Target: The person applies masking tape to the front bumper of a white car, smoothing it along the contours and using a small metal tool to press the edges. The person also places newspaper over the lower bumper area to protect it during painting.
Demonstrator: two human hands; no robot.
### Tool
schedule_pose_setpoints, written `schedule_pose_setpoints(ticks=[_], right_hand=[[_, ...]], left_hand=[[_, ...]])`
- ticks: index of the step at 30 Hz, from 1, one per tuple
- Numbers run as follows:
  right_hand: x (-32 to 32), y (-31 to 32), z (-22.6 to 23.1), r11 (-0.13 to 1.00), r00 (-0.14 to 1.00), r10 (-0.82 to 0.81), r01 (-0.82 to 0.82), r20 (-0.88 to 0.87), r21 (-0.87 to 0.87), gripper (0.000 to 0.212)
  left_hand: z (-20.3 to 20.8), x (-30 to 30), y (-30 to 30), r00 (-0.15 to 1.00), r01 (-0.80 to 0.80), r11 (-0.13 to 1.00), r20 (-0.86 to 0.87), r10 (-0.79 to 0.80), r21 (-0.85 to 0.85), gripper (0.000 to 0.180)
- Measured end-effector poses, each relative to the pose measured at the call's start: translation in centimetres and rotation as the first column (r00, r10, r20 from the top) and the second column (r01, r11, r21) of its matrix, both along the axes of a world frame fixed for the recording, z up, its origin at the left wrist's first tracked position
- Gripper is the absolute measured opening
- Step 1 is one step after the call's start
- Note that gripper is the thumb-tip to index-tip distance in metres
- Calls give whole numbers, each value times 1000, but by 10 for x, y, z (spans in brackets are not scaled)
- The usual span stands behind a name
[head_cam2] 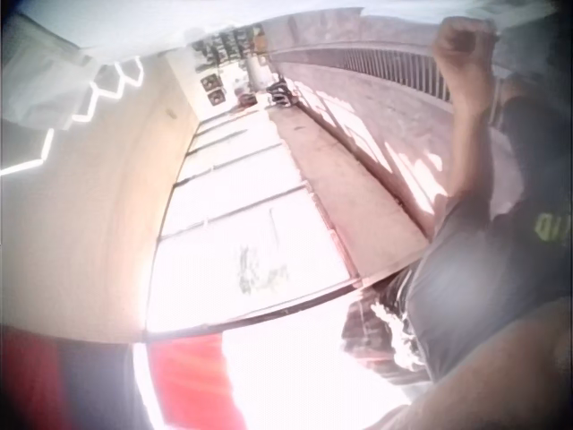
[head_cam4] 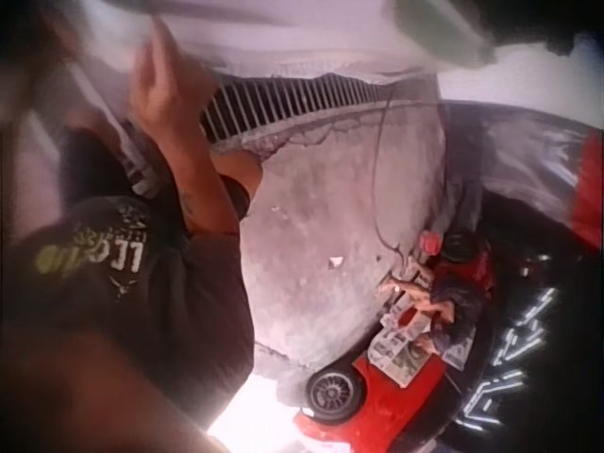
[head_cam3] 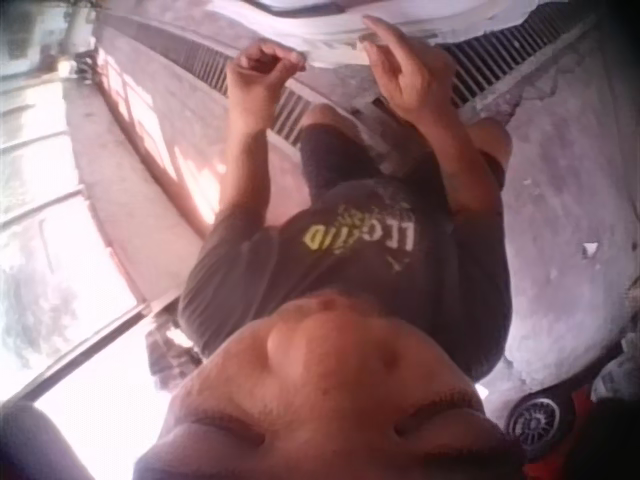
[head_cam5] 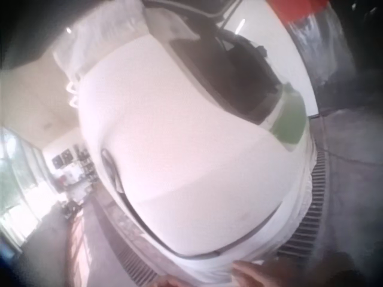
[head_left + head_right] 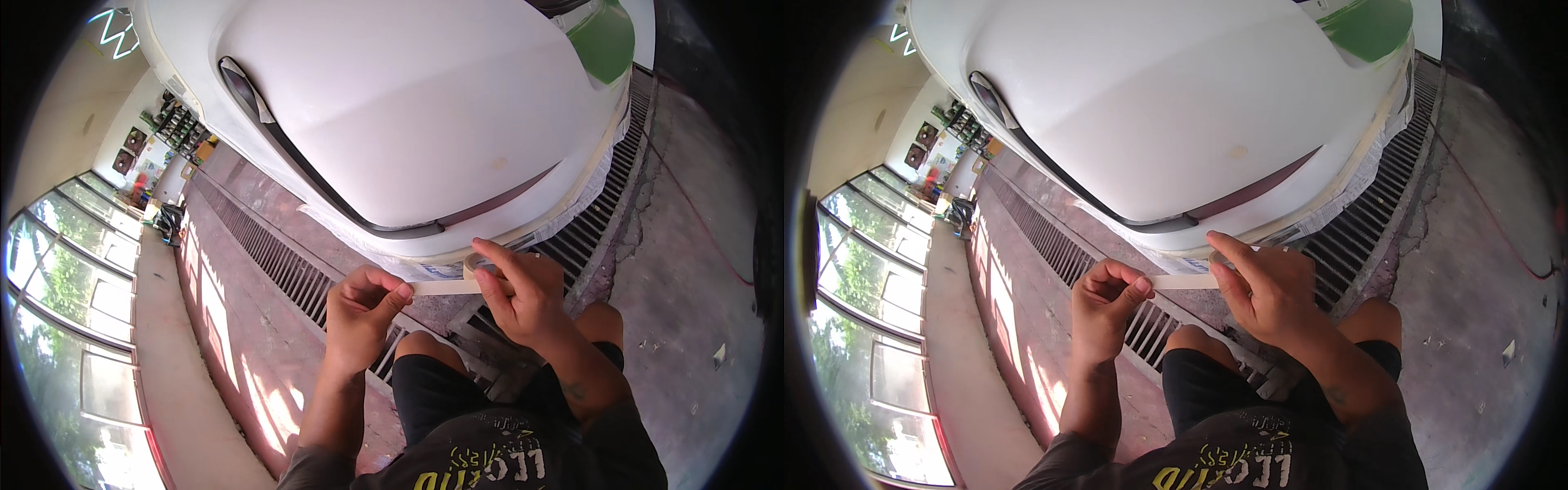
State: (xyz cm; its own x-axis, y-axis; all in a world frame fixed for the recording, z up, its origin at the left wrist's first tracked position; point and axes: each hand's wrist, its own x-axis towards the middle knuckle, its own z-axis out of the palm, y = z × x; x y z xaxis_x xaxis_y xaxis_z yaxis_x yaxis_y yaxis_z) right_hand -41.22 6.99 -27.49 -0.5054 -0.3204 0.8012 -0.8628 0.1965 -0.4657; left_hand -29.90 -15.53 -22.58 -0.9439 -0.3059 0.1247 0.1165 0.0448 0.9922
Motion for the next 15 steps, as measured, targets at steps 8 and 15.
schedule_pose_setpoints(ticks=[8, 15], right_hand=[[8, -7, 1, 999, 998, -33, 31, -48, -35, 30], [-5, -12, -13, 936, 983, -150, 176, 106, -305, 28]], left_hand=[[2, 14, -3, 999, -19, 999, 33, 20, -29, 10], [13, 31, 27, 912, -352, 887, -320, 255, -298, 14]])
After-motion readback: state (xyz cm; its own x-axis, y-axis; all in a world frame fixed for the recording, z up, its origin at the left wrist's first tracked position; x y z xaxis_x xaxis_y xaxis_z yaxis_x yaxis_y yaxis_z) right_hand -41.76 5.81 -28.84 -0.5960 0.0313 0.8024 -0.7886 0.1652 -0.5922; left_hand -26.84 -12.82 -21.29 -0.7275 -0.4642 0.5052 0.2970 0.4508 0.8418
